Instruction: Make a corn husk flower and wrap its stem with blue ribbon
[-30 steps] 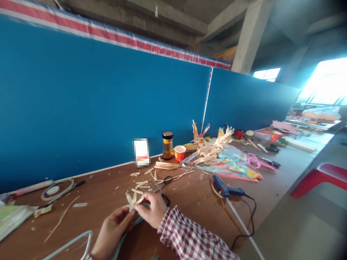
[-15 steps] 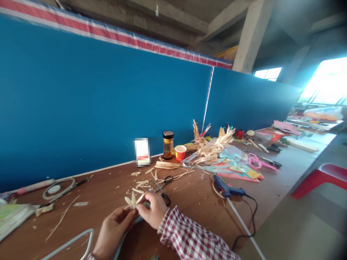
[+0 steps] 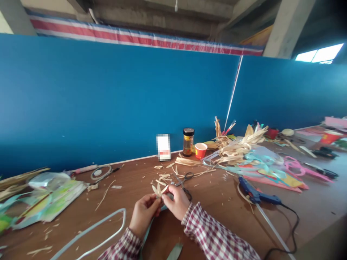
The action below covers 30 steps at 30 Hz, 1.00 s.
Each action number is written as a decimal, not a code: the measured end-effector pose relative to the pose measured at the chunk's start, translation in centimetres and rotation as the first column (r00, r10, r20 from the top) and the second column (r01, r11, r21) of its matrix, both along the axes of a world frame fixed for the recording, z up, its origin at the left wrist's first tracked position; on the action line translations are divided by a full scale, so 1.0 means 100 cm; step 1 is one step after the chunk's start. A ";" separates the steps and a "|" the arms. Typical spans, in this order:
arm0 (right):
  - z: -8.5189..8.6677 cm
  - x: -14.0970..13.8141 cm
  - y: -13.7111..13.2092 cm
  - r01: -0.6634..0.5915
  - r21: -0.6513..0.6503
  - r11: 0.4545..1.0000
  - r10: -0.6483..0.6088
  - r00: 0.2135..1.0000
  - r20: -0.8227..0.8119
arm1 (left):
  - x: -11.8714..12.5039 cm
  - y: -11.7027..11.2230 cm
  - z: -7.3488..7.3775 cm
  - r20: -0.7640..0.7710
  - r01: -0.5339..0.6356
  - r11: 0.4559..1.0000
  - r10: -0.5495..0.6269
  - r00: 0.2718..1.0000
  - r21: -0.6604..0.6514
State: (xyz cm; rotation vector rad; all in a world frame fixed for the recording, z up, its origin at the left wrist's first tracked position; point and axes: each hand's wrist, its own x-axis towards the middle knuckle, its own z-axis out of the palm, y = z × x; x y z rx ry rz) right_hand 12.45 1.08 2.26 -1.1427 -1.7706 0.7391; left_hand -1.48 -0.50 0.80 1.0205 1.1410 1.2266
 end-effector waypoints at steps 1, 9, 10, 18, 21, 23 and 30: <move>0.000 0.000 0.000 -0.002 0.000 1.000 0.002 1.000 0.005 | 0.000 0.000 0.001 0.000 -0.005 1.000 0.005 1.000 -0.002; 0.003 0.001 0.001 0.025 0.013 1.000 -0.025 1.000 -0.011 | 0.001 0.001 -0.003 0.014 0.004 1.000 -0.004 1.000 -0.024; 0.003 0.001 0.001 0.020 0.018 1.000 -0.020 1.000 -0.007 | 0.001 0.002 -0.004 0.010 0.009 1.000 -0.009 1.000 -0.017; 0.000 0.001 0.001 -0.024 -0.006 1.000 0.024 0.999 0.040 | 0.001 0.001 -0.008 -0.070 0.016 0.998 -0.011 0.997 0.069; 0.000 0.002 0.001 -0.032 -0.007 0.999 0.032 0.998 0.048 | 0.002 0.002 -0.010 -0.080 0.017 0.997 -0.011 0.997 0.079; 0.001 0.002 0.001 -0.030 -0.002 1.000 0.030 0.998 0.052 | 0.003 0.002 -0.010 -0.086 0.021 0.996 -0.013 0.996 0.085; 0.002 0.001 0.001 -0.018 -0.011 1.000 0.019 0.998 0.056 | 0.002 0.002 -0.007 -0.065 -0.012 0.999 0.014 0.998 0.039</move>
